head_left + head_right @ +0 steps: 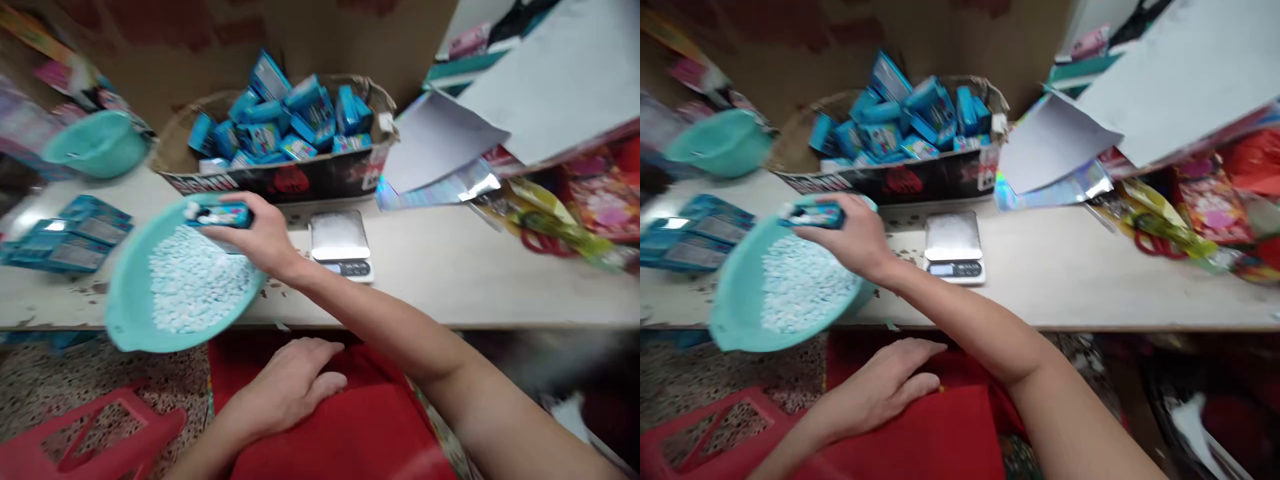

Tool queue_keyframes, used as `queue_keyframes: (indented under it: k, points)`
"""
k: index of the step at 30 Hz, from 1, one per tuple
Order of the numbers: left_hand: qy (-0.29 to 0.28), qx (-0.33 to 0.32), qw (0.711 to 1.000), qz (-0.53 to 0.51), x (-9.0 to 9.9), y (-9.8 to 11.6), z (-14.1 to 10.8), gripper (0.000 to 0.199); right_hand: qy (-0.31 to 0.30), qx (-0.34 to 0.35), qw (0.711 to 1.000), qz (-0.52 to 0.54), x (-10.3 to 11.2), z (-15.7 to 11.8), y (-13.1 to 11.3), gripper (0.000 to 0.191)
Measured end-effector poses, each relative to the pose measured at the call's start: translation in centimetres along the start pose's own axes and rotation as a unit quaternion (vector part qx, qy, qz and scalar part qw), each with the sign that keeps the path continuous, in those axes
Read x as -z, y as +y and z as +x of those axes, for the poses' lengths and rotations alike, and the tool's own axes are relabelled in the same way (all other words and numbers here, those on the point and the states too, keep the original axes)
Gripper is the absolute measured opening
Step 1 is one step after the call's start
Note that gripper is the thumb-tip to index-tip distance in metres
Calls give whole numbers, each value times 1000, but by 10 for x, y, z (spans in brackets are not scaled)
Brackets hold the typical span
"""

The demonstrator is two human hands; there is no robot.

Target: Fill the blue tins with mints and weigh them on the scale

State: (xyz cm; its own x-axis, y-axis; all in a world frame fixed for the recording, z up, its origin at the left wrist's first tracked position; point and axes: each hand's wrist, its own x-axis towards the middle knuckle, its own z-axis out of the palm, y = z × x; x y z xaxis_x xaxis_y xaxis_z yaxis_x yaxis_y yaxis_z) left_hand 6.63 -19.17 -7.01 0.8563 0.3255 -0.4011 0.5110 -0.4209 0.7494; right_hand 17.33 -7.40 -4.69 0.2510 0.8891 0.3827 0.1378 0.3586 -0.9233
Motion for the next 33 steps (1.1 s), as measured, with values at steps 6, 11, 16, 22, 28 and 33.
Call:
queue_keyframes:
  k: [6, 11, 16, 22, 28, 33]
  points:
    - [411, 134, 902, 0, 87, -16, -77, 41, 1, -88, 992, 87, 12, -3, -19, 41]
    - [372, 174, 899, 153, 122, -102, -68, 66, -74, -77, 993, 53, 5, 12, -20, 43]
    - [267, 134, 916, 266, 118, -120, -32, 57, -82, -117, 989, 47, -16, 25, 0, 47]
    - [352, 183, 912, 100, 123, -129, -19, 26, -131, -50, 987, -83, -36, 33, 10, 44]
    - [494, 174, 841, -134, 142, -131, -35, 21, -159, -29, 981, -109, -27, 40, 10, 43]
    - [625, 57, 688, -364, 160, -101, -45, 41, -175, 8, 976, -130, -42, 24, 13, 38]
